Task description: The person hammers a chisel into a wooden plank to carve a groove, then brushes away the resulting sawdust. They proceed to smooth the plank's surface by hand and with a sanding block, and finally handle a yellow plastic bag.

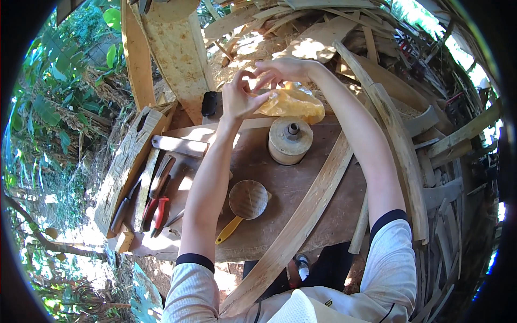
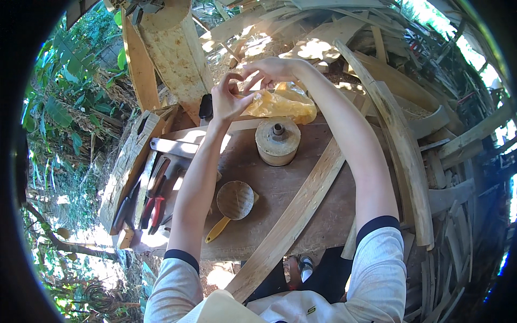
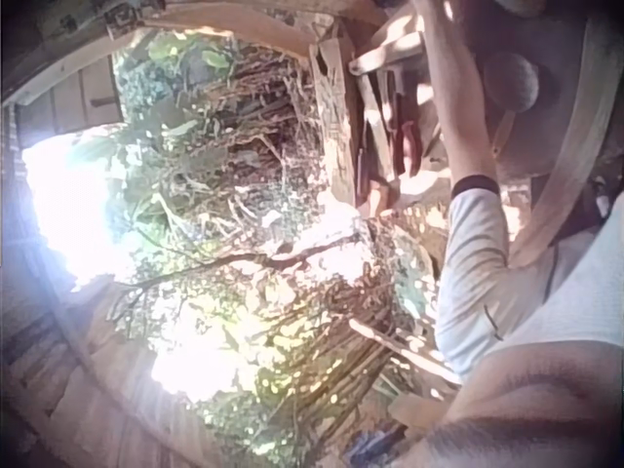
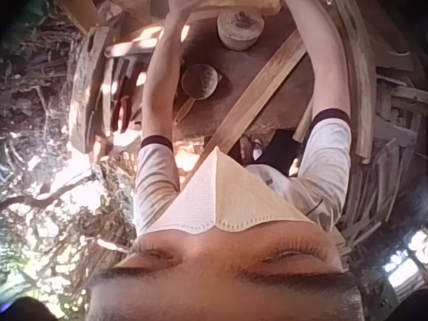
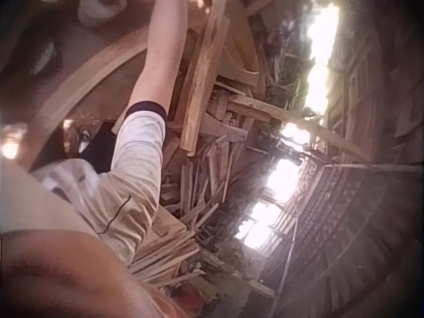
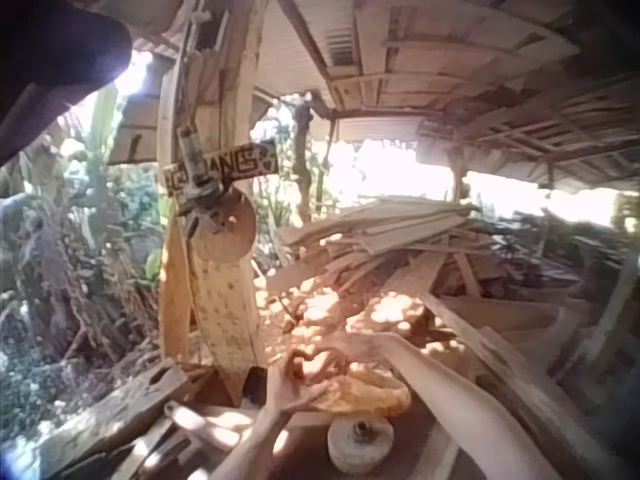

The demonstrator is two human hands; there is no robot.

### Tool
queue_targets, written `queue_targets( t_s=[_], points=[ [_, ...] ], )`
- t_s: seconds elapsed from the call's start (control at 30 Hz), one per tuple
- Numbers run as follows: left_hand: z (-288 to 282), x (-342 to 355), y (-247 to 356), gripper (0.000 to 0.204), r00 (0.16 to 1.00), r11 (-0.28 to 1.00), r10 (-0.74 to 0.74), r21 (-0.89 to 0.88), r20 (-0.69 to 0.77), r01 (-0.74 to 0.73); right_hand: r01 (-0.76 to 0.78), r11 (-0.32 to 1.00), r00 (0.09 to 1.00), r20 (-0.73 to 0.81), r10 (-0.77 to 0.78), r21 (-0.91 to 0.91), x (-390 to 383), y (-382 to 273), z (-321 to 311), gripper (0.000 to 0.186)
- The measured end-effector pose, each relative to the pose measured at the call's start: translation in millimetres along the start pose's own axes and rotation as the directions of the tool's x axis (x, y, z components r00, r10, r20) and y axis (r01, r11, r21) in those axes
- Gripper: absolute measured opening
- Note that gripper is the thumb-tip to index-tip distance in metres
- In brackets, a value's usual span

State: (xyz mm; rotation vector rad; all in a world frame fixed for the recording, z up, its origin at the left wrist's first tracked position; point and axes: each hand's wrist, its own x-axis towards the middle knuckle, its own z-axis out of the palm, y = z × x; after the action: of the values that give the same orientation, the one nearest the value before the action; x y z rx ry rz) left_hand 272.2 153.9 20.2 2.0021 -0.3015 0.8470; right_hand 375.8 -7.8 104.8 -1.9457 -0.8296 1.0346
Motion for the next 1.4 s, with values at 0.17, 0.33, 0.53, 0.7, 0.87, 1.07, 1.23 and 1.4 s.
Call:
queue_targets(
  t_s=[0.17, 0.33, 0.53, 0.7, 0.87, 1.07, 1.23, 1.4],
  points=[
    [0.4, 0.2, -2.0, 0.050, 0.998, 0.997, 0.045, 0.059, 0.037, -0.047, -0.256, 0.704, 0.947, -0.027, 0.320, -0.663, 7.3, -8.7, 2.4, 0.045],
    [7.6, -2.3, 5.5, 0.045, 0.987, 0.982, -0.008, 0.186, 0.160, -0.022, -0.396, 0.186, 0.879, -0.314, 0.359, -0.899, 12.1, -1.7, 23.8, 0.040],
    [17.6, -6.8, 6.5, 0.037, 0.953, 0.985, -0.046, 0.172, 0.299, -0.006, -0.398, 0.064, 0.917, -0.398, 0.010, -0.915, 38.9, 28.9, 32.1, 0.031],
    [10.5, -7.2, -13.9, 0.048, 0.871, 0.965, -0.182, 0.255, 0.455, 0.069, -0.411, 0.093, 0.907, -0.417, -0.061, -0.907, 41.2, 22.6, 37.3, 0.024],
    [22.3, -10.0, -10.0, 0.056, 0.793, 0.941, -0.268, 0.325, 0.548, 0.094, -0.407, 0.139, 0.912, -0.393, 0.116, -0.903, 25.0, 7.6, 22.9, 0.028],
    [24.9, -17.2, -9.8, 0.057, 0.894, 0.979, -0.062, 0.203, 0.443, -0.032, -0.353, 0.119, 0.932, -0.360, -0.039, -0.928, 25.3, -0.8, 18.6, 0.026],
    [25.0, -12.3, 5.5, 0.058, 0.780, 0.946, -0.280, 0.296, 0.559, 0.128, -0.351, 0.192, 0.928, -0.368, -0.060, -0.916, 17.8, 18.9, 22.7, 0.026],
    [26.2, -16.0, 19.7, 0.053, 0.821, 0.983, -0.147, 0.175, 0.551, 0.058, -0.394, 0.221, 0.909, -0.343, 0.236, -0.892, 22.7, 18.9, 16.9, 0.027]
  ],
)
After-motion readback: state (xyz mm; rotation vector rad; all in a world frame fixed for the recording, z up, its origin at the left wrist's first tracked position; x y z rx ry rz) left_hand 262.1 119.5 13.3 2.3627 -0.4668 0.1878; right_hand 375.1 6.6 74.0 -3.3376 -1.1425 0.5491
